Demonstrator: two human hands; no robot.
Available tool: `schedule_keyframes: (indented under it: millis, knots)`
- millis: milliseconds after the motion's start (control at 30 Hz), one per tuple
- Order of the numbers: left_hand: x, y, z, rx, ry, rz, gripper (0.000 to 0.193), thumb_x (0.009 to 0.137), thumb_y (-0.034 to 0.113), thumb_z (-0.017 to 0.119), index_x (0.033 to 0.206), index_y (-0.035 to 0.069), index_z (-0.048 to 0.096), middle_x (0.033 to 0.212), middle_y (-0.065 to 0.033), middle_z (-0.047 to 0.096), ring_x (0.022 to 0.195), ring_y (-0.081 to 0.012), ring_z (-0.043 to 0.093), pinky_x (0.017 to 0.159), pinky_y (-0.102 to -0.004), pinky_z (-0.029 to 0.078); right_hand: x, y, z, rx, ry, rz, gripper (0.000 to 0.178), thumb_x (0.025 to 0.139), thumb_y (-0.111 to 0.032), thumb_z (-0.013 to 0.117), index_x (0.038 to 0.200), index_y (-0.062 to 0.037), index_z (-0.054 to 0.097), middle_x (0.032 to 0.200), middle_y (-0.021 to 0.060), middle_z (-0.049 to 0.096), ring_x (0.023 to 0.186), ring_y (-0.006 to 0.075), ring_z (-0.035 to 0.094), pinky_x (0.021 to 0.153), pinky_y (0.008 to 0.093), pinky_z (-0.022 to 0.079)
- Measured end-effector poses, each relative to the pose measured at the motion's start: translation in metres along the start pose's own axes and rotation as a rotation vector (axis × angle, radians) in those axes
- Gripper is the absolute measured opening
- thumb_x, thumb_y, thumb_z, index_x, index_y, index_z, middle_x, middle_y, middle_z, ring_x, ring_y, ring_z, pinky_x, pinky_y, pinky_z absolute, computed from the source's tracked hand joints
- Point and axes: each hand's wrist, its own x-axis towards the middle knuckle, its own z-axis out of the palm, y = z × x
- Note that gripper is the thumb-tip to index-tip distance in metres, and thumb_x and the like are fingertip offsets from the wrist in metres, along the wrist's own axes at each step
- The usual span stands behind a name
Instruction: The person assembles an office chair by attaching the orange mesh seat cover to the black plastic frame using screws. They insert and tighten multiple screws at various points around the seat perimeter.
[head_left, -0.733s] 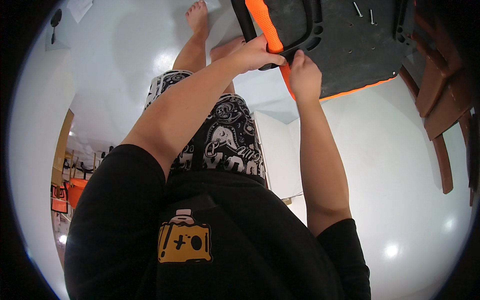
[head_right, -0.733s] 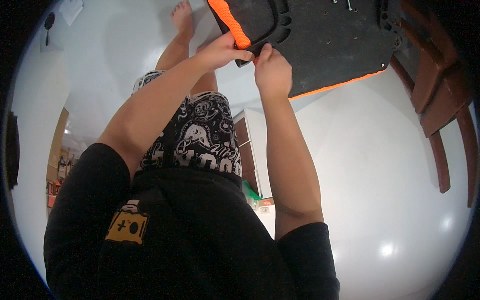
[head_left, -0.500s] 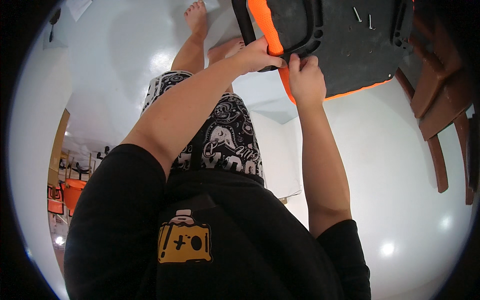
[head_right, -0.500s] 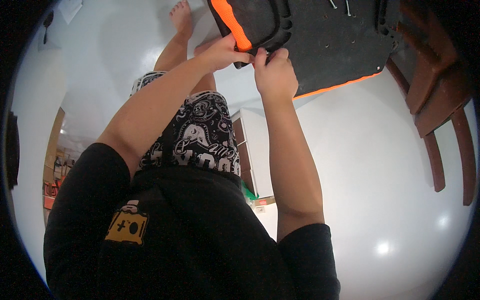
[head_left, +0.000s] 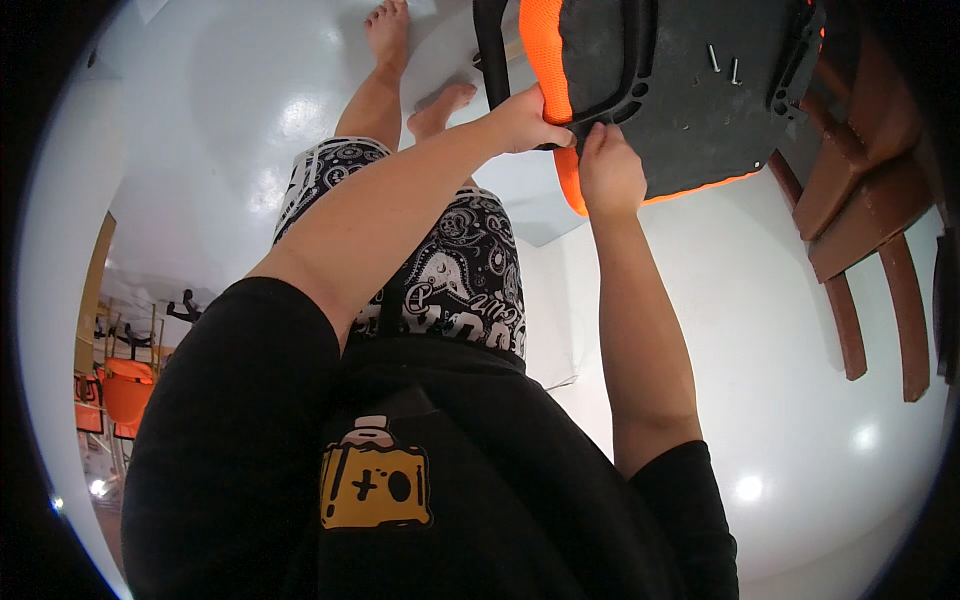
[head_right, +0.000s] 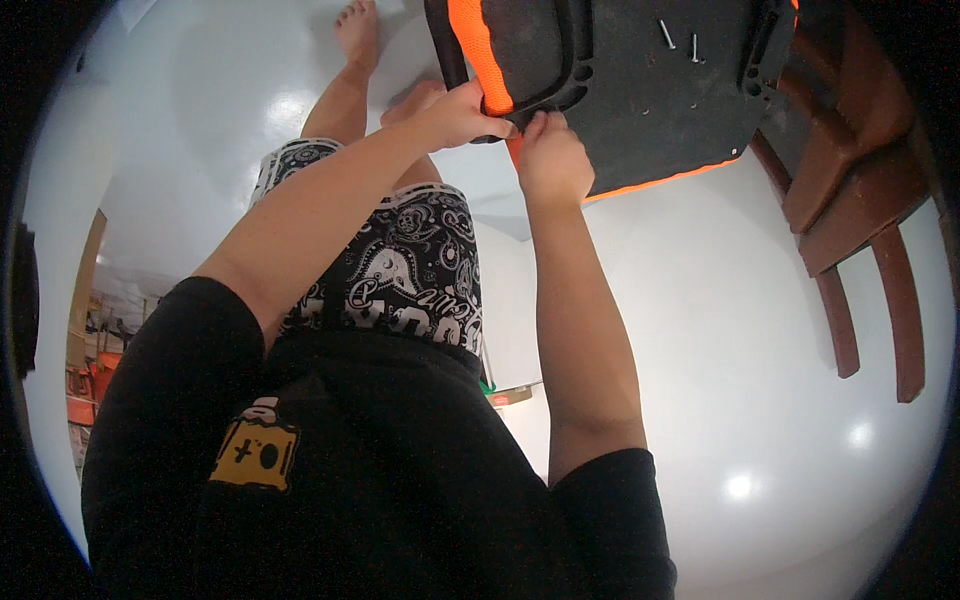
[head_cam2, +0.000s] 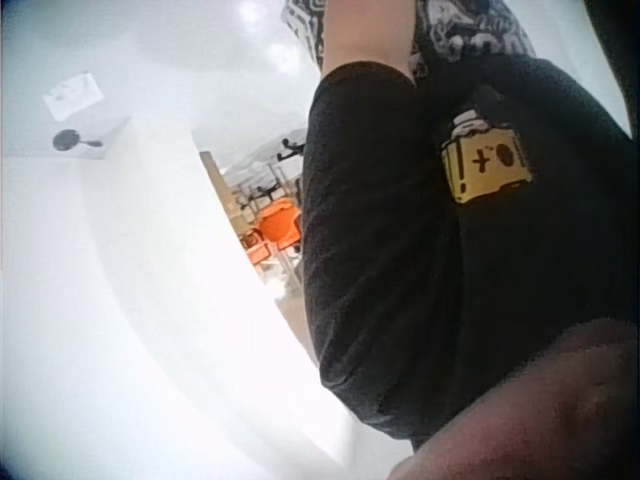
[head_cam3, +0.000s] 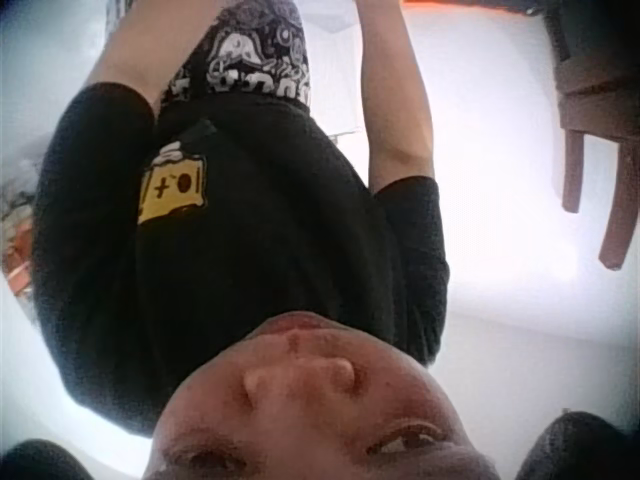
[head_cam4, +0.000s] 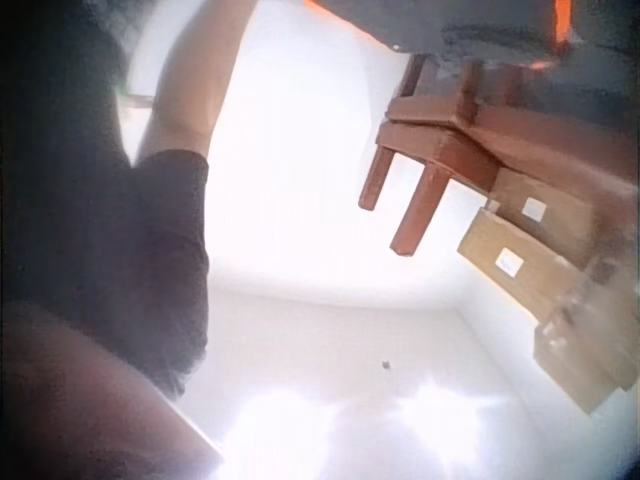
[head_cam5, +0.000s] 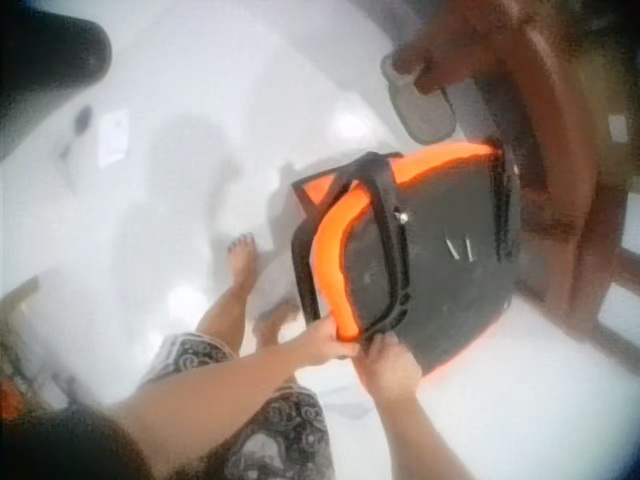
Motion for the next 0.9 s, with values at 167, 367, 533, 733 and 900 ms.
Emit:
schedule_keyframes:
  millis: [167, 367, 533, 733, 900]
  knots:
    - [-0.001, 0.007, -0.003, 0.076, -0.007, 0.003, 0.057, 0.067, 0.011, 0.072, 0.116, 0.002, 0.044, 0.101, -0.0081, 0.057, 0.092, -0.0179, 0.054, 0.082, -0.0286, 0.042, 0.008, 0.006, 0.01, 0.208, -0.081, 0.179, 0.034, 0.089, -0.036, 0.04, 0.091, -0.0028, 0.048, 0.081, 0.0166, 0.061, 0.077, 0.0344, 0.061, 0.065, 0.0445, 0.047]
    - [-0.006, 0.008, 0.0, 0.054, 0.018, -0.02, 0.061, 0.066, 0.01, 0.072, 0.119, 0.004, 0.042, 0.102, -0.0091, 0.057, 0.092, -0.0198, 0.055, 0.082, -0.0304, 0.044, -0.007, -0.01, -0.006, -0.307, -0.021, -0.026, 0.029, 0.089, -0.031, 0.038, 0.09, -0.0031, 0.047, 0.083, 0.0171, 0.062, 0.076, 0.0351, 0.061, 0.065, 0.0446, 0.047]
    - [0.0, -0.007, 0.001, 0.041, 0.051, 0.004, 0.063, 0.065, 0.008, 0.073, 0.119, 0.004, 0.042, 0.105, -0.0105, 0.057, 0.095, -0.0202, 0.056, 0.083, -0.0305, 0.045, 0.015, 0.018, 0.029, 0.35, -0.199, 0.283, 0.029, 0.091, -0.033, 0.035, 0.081, -0.0076, 0.045, 0.061, 0.0061, 0.052, 0.049, 0.0213, 0.049, 0.048, 0.0326, 0.039]
    - [-0.005, -0.002, -0.004, 0.108, 0.071, -0.074, 0.064, 0.066, 0.009, 0.072, 0.12, 0.004, 0.04, 0.107, -0.0113, 0.057, 0.098, -0.0207, 0.056, 0.085, -0.0306, 0.044, -0.006, -0.022, -0.002, -0.132, -0.017, 0.092, 0.027, 0.09, -0.03, 0.037, 0.084, -0.0044, 0.045, 0.078, 0.0154, 0.062, 0.073, 0.0349, 0.062, 0.063, 0.0437, 0.048]
    - [-0.007, -0.002, -0.004, 0.094, 0.063, -0.062, 0.064, 0.066, 0.009, 0.072, 0.121, 0.004, 0.04, 0.106, -0.0114, 0.058, 0.099, -0.021, 0.056, 0.086, -0.0305, 0.044, -0.003, -0.012, 0.015, -0.124, -0.01, 0.049, 0.03, 0.09, -0.031, 0.037, 0.088, -0.0028, 0.047, 0.084, 0.0199, 0.062, 0.08, 0.0377, 0.061, 0.065, 0.0469, 0.047]
